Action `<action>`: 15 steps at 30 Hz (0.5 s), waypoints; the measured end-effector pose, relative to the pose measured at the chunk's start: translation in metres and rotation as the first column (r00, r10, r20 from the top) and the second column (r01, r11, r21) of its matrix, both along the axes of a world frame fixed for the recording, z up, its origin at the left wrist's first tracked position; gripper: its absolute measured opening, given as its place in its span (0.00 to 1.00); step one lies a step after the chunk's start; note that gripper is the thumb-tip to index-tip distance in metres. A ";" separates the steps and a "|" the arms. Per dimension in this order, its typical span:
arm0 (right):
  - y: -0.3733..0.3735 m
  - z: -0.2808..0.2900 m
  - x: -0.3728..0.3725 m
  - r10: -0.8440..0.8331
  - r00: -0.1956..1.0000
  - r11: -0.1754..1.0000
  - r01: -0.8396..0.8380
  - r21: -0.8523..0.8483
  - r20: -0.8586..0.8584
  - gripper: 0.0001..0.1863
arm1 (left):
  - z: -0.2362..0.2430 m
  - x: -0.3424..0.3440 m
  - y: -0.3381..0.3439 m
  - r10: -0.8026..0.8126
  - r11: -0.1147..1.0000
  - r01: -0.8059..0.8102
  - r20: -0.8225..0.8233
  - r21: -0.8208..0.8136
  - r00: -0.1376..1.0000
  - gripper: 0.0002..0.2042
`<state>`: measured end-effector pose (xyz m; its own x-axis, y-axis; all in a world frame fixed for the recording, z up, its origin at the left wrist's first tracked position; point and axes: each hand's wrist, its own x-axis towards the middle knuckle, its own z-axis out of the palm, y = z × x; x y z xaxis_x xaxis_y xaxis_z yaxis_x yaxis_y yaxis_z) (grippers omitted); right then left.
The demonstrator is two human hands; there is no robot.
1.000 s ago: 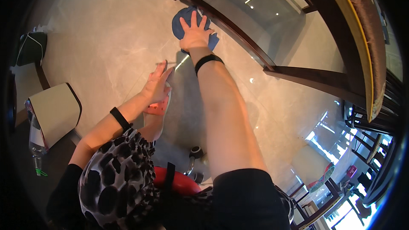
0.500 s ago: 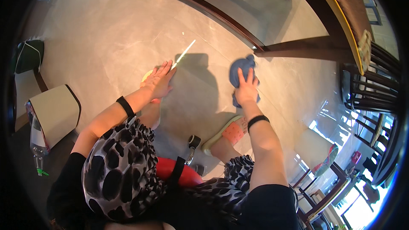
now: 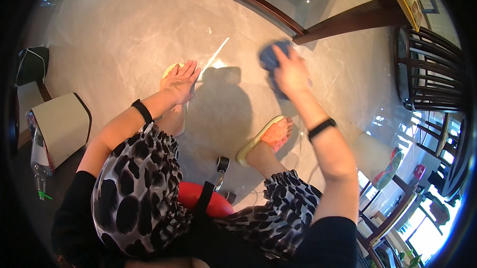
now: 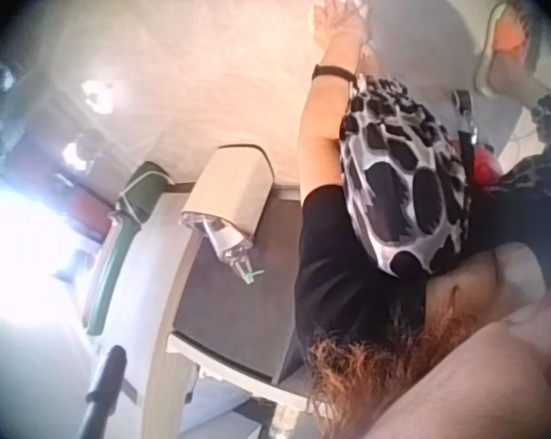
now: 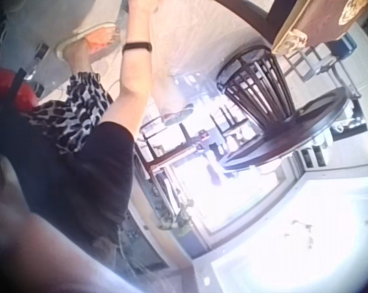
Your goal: The person cleans the floor by hand using a cloth to wipe up spills and then uses a paper towel to scrub a specific spot.
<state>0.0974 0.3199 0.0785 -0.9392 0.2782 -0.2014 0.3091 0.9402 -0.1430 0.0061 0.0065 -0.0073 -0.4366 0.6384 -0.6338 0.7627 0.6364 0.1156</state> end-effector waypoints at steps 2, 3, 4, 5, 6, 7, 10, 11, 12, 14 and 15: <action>-0.045 -0.015 -0.044 0.049 0.999 0.992 -0.049 -0.114 0.002 0.36 | -0.002 0.002 -0.003 -0.027 0.998 0.025 -0.046 -0.054 0.999 0.44; -0.059 -0.032 -0.064 0.085 0.996 0.995 -0.084 -0.061 0.019 0.37 | 0.001 0.002 -0.001 -0.033 0.998 0.031 -0.051 -0.055 0.998 0.44; -0.071 -0.046 -0.080 0.094 0.993 0.994 -0.090 -0.070 0.068 0.37 | 0.006 0.003 0.004 -0.036 0.998 0.035 -0.032 -0.054 0.999 0.44; -0.072 -0.070 -0.091 0.096 0.992 0.994 -0.090 -0.069 0.085 0.35 | 0.013 0.003 0.010 -0.042 0.998 0.041 -0.014 -0.052 0.999 0.44; -0.082 -0.081 -0.101 0.053 0.977 0.999 -0.053 -0.005 0.207 0.34 | 0.017 0.003 0.011 -0.045 0.997 0.045 -0.010 -0.066 0.999 0.44; -0.087 -0.082 -0.105 0.029 0.983 0.999 -0.026 -0.019 0.184 0.33 | 0.022 0.005 0.009 -0.074 0.994 0.071 -0.038 -0.080 0.997 0.44; -0.081 -0.080 -0.108 0.014 0.982 0.999 -0.005 -0.050 0.186 0.32 | 0.025 0.006 0.000 -0.090 0.993 0.087 -0.036 -0.082 0.995 0.44; -0.073 -0.077 -0.106 0.022 0.978 0.998 -0.009 -0.062 0.208 0.31 | 0.025 0.006 -0.001 -0.079 0.995 0.078 -0.010 -0.063 0.997 0.43; -0.064 -0.079 -0.102 -0.016 0.971 0.999 0.023 -0.028 0.237 0.29 | 0.028 0.002 0.000 -0.080 0.995 0.078 -0.023 -0.060 0.997 0.43; -0.044 -0.077 -0.078 -0.055 0.969 0.998 0.053 0.015 0.242 0.21 | 0.030 0.004 0.002 -0.094 0.989 0.094 0.007 -0.116 0.996 0.43; -0.038 -0.068 -0.065 -0.055 0.954 0.998 0.046 0.037 0.294 0.23 | 0.032 0.003 -0.001 -0.099 0.987 0.099 0.006 -0.125 0.995 0.42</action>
